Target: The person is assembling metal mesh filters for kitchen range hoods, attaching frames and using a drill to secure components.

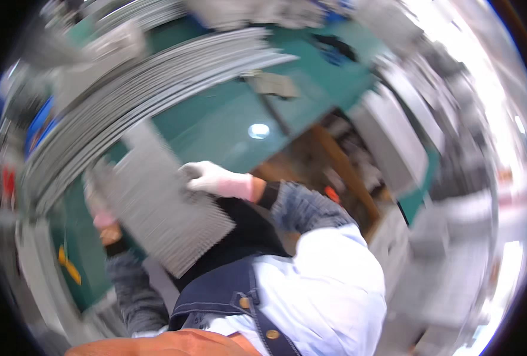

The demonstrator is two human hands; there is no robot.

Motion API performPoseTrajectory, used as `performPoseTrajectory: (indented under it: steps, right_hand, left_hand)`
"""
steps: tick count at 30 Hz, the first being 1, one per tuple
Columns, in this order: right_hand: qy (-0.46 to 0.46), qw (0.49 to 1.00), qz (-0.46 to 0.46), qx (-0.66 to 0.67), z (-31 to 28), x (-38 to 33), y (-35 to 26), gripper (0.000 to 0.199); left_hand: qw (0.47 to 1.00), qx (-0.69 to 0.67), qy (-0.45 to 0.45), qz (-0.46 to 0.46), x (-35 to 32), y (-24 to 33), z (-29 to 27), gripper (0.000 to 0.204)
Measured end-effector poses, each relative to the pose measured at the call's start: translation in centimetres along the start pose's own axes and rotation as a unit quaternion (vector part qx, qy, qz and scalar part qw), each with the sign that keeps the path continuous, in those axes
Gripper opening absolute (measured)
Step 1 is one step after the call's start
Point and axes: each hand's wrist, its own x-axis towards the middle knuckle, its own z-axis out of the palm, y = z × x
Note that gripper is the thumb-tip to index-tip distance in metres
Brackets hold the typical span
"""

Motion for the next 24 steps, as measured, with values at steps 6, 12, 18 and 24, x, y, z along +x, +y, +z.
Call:
performPoseTrajectory:
  steps: [6, 12, 18, 24]
  right_hand:
    - [0.434, 0.807, 0.071, -0.395, -20.7, -16.7, -7.7, 0.029]
    - [0.42, 0.61, 0.449, -0.499, -32.6, -35.9, -4.2, 0.079]
    - [0.392, 0.753, 0.352, -0.394, -36.6, -37.9, -1.7, 0.097]
    - [0.402, 0.76, 0.347, -0.374, -38.4, -41.0, -5.2, 0.049]
  left_hand:
    - [0.997, -0.015, -0.081, -0.008, 2.2, -0.4, -4.0, 0.044]
    - [0.991, -0.027, -0.125, -0.046, 2.6, -0.5, -4.1, 0.044]
    - [0.994, 0.002, -0.101, -0.037, 1.8, 0.5, -3.5, 0.046]
    - [0.993, -0.052, -0.093, -0.048, 1.3, 0.4, -1.7, 0.044]
